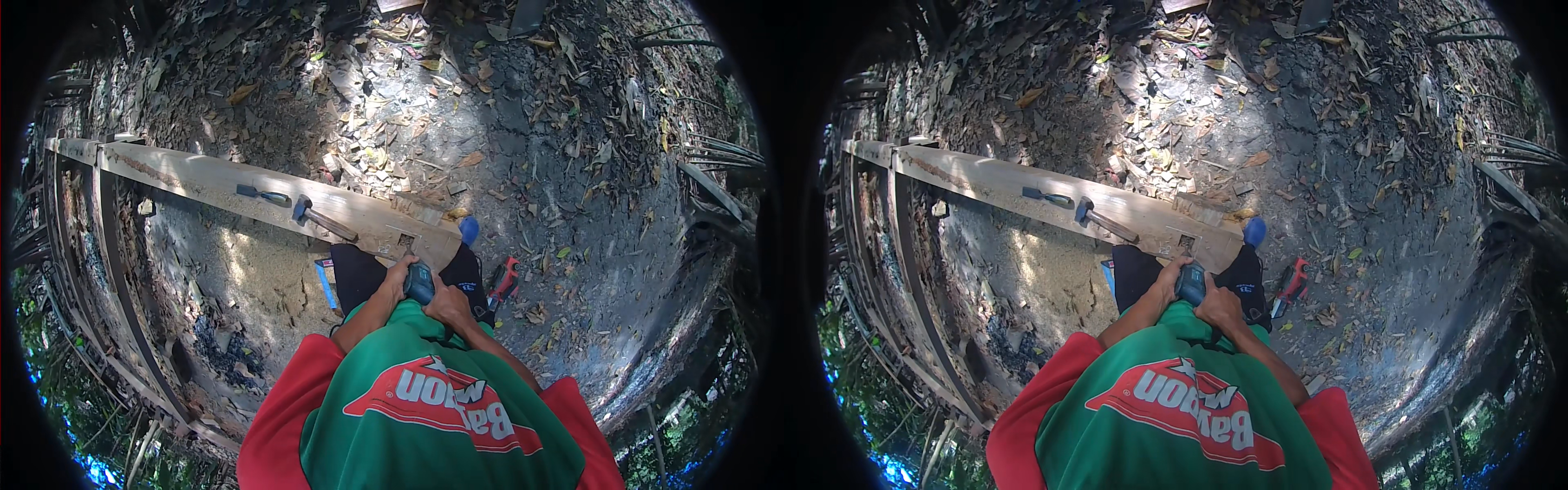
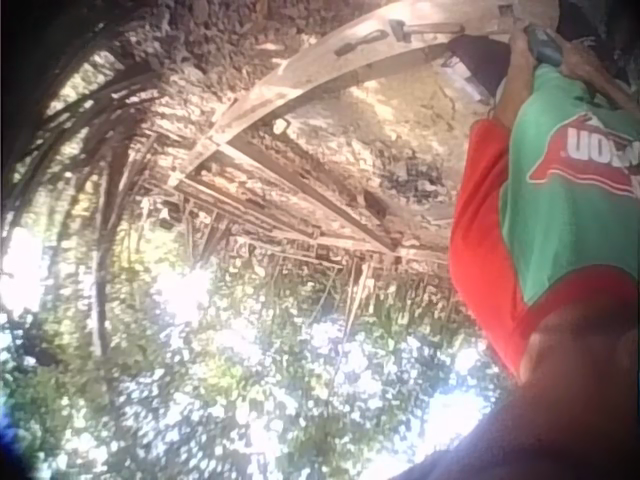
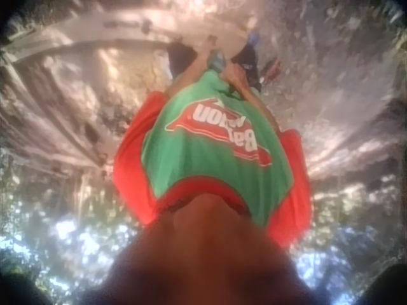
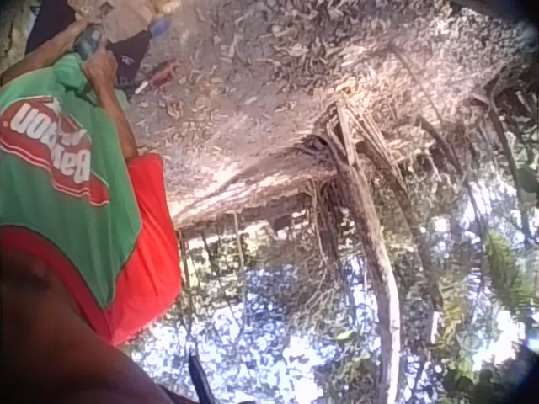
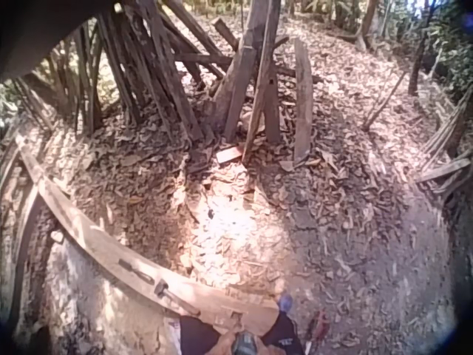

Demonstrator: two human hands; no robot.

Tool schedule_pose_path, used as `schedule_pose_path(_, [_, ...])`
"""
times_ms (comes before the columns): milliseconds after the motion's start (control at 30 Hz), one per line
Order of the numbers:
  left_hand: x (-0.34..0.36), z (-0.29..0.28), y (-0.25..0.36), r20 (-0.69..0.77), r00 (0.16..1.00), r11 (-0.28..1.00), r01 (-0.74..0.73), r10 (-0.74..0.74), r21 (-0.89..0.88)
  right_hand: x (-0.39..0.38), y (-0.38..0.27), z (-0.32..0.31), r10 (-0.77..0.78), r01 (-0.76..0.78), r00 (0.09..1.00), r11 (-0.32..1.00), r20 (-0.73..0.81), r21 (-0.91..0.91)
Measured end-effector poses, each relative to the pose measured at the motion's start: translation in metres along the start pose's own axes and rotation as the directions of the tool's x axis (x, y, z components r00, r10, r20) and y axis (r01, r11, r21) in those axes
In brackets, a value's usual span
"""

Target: The person carves a hole into a wooden beam using a chisel and hammer, then uses a power drill to deepen the hole.

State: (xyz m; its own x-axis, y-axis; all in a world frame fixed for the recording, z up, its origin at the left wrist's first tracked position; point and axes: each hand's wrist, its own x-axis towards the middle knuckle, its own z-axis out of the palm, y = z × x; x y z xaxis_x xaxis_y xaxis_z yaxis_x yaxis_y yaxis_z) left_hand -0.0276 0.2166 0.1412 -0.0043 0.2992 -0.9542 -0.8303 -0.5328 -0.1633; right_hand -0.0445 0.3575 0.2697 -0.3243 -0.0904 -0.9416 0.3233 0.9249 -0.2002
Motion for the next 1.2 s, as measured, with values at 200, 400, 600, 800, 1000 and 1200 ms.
schedule_pose_path(200, [-0.001, 0.003, 0.001, -0.017, 0.999, 0.999, 0.031, -0.030, 0.035, -0.002, 0.000, -0.001, -0.001, 0.001, 1.000, 1.000, -0.002, -0.003])
schedule_pose_path(400, [0.004, 0.000, 0.000, -0.046, 0.999, 0.998, 0.020, -0.018, 0.057, 0.000, 0.001, 0.001, -0.004, 0.004, 1.000, 1.000, -0.010, -0.002])
schedule_pose_path(600, [-0.004, 0.004, 0.002, -0.027, 0.999, 0.999, 0.022, -0.021, 0.045, 0.002, 0.003, 0.003, -0.018, 0.019, 1.000, 1.000, -0.016, 0.004])
schedule_pose_path(800, [0.000, 0.002, 0.002, -0.012, 1.000, 0.999, 0.020, -0.020, 0.033, 0.002, 0.002, 0.002, -0.019, 0.019, 1.000, 1.000, -0.018, -0.009])
schedule_pose_path(1000, [0.005, -0.002, 0.001, 0.013, 0.999, 0.999, 0.031, -0.032, 0.023, 0.002, 0.002, 0.002, -0.025, 0.024, 0.999, 1.000, -0.028, -0.016])
schedule_pose_path(1200, [-0.002, 0.002, 0.004, -0.008, 0.999, 0.999, 0.039, -0.038, 0.027, 0.003, 0.002, 0.001, -0.033, 0.032, 0.999, 0.999, -0.025, -0.026])
